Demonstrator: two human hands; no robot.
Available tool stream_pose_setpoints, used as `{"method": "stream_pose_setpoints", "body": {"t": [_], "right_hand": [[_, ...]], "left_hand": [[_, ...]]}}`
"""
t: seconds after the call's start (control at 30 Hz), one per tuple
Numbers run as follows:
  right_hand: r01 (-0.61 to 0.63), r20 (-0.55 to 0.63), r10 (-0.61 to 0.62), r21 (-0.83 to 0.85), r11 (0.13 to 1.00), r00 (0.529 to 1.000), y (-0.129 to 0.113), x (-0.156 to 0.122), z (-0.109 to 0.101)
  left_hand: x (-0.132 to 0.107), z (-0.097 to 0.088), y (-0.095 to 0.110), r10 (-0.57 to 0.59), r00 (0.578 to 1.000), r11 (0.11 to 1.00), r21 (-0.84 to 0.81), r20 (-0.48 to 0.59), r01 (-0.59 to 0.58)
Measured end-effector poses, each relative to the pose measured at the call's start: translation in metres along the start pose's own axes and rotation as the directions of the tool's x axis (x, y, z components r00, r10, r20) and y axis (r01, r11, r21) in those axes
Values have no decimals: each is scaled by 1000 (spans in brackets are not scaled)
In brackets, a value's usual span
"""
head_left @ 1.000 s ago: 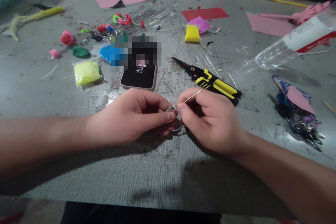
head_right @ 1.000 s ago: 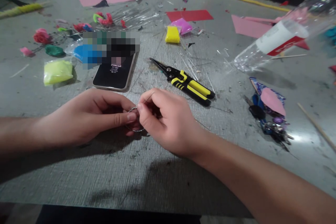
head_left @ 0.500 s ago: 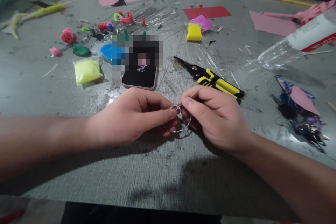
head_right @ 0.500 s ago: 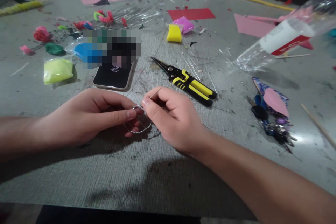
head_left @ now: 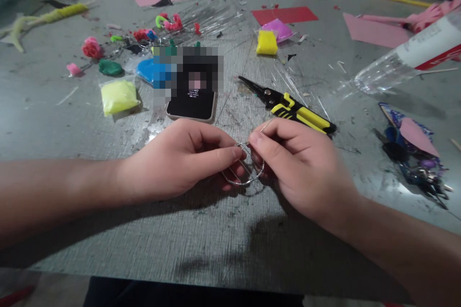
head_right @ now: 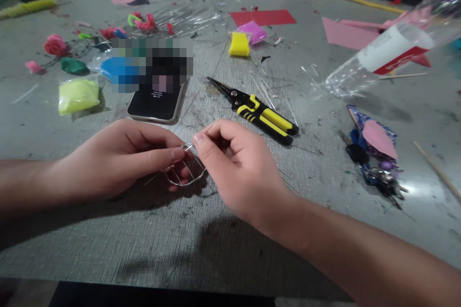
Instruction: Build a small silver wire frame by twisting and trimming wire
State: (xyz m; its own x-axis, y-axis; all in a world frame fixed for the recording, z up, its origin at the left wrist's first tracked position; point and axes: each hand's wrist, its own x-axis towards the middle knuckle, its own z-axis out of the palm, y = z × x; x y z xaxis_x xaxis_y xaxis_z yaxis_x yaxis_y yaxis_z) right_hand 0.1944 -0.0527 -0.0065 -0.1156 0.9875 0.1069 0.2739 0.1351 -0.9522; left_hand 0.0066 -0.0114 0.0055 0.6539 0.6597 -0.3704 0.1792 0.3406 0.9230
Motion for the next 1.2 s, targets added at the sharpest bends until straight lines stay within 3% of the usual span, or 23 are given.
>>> {"method": "stream_pose_setpoints", "body": {"t": [0.17, 0.43, 0.63, 0.77, 1.0, 1.1, 1.2], "right_hand": [[18, -9, -17, 52, 999, 1000, -1, -1, 1], [-7, 96, 1, 60, 998, 995, 3, 4, -4], [45, 52, -45, -2, 999, 998, 4, 1, -3], [25, 20, -26, 43, 999, 999, 4, -1, -1], [-161, 72, 145, 361, 919, 987, 15, 3, -1], [-173, 92, 151, 334, 927, 984, 15, 4, -2], [-56, 54, 47, 171, 984, 997, 11, 5, -2]], "left_hand": [[-1, -1, -1, 30, 1000, 998, 51, -2, -30], [0, -1, 2, 9, 998, 1000, 22, 61, -11], [-2, -4, 2, -69, 993, 998, 15, 92, 68], [-1, -6, 0, -39, 990, 996, -76, 136, 50], [1, -4, -1, -15, 997, 999, -39, 71, 17], [-1, -2, -1, -35, 998, 999, -15, 47, 35], [-3, 0, -1, -42, 999, 999, 9, -10, 42]]}}
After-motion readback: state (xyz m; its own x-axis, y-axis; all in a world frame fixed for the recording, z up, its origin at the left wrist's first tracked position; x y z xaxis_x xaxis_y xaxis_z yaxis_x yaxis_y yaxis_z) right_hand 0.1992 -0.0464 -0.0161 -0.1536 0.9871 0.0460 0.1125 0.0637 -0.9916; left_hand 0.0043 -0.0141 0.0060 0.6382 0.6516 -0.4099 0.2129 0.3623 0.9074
